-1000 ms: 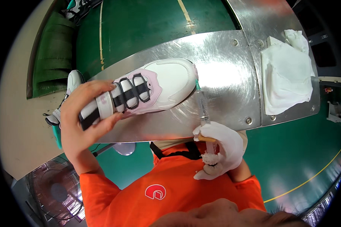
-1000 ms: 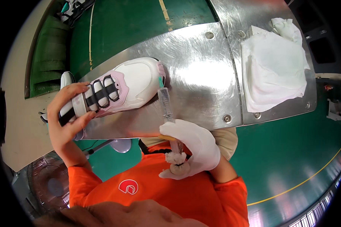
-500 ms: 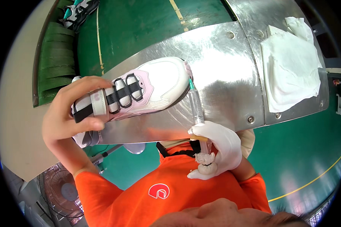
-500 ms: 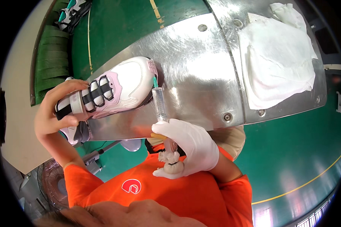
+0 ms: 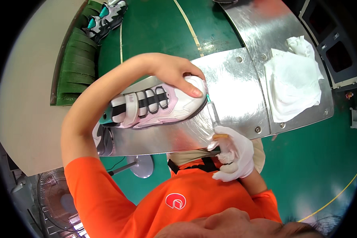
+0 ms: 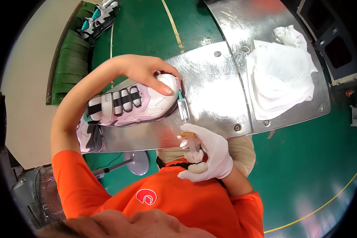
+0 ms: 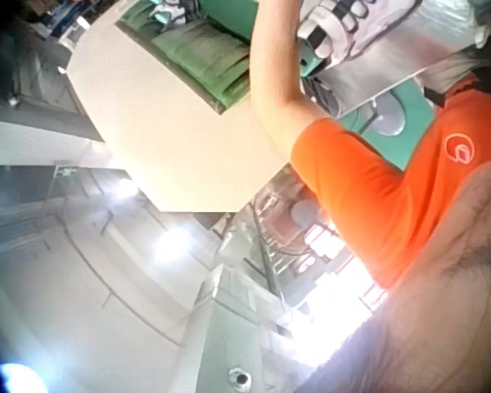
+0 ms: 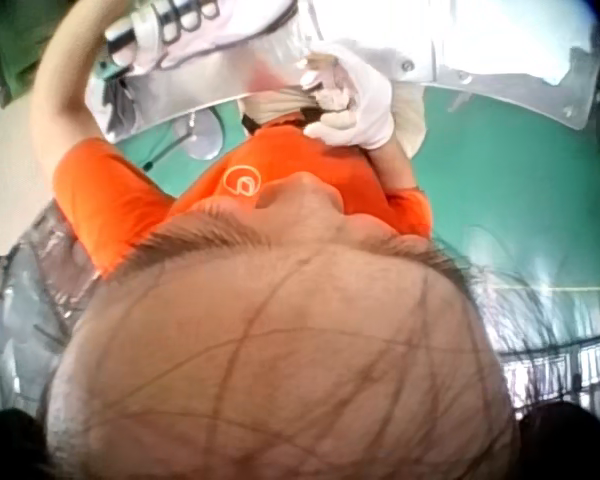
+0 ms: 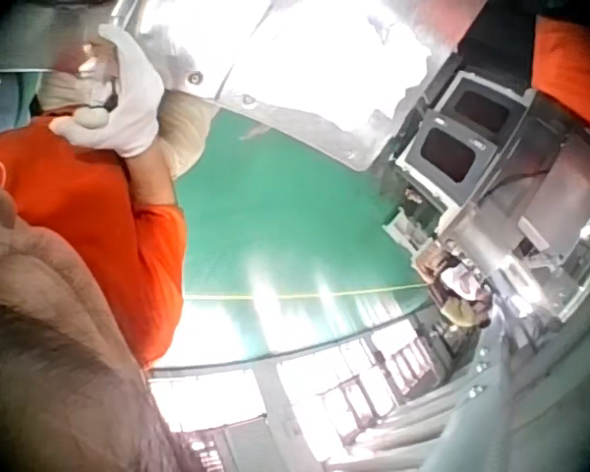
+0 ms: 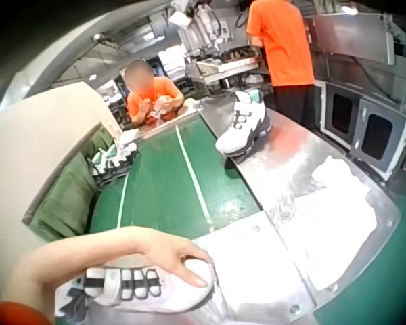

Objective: The person applies a liquid substance from a syringe to the seams and edges of a white and teal sneaker. They hold the shoe with one hand and use the syringe with the other to trace the contours of the shoe's upper and sole. The person repeats this process on multiple shoes placed on a metal table.

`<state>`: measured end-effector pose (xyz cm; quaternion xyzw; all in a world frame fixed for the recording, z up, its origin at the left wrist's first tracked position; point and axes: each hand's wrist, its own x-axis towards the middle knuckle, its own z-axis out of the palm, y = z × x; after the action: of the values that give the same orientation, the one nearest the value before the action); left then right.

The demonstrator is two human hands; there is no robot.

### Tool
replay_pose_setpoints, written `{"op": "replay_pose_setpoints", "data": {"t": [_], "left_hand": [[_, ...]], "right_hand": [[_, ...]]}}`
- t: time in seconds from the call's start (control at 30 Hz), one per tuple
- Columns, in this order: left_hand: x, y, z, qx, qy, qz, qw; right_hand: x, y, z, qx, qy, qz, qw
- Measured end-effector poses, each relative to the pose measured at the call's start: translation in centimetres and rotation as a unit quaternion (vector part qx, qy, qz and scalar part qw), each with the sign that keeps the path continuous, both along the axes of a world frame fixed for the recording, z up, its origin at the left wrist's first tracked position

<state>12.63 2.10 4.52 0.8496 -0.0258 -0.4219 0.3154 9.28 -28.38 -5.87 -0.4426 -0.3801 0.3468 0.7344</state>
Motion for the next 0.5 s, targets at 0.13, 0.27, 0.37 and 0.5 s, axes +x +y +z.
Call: {"op": "replay_pose_setpoints", "data": {"t": [0.13,0.27,0.37,0.5], "left_hand": [[-2.3,-1.8,2.5,-0.038,-0.059,0.059,0.996],[-6.8,-2.9,7.9,-0.091,-0.264,0.149,0.948],[-11.0,-3.0,10.0,-0.193,-0.390,0.246,0.866],[-15.0,-2.5,8.0,-0.268,-0.516,0.304,0.755]], "right_hand": [[1.4,-1.5,2.0,0.011,0.134,0.086,0.987],[3.7,-2.0,7.8,0.106,0.104,0.149,0.978],[5.3,-0.4,11.9,0.187,0.012,0.200,0.962],[5.4,3.9,16.3,0.126,0.013,0.228,0.966]]}}
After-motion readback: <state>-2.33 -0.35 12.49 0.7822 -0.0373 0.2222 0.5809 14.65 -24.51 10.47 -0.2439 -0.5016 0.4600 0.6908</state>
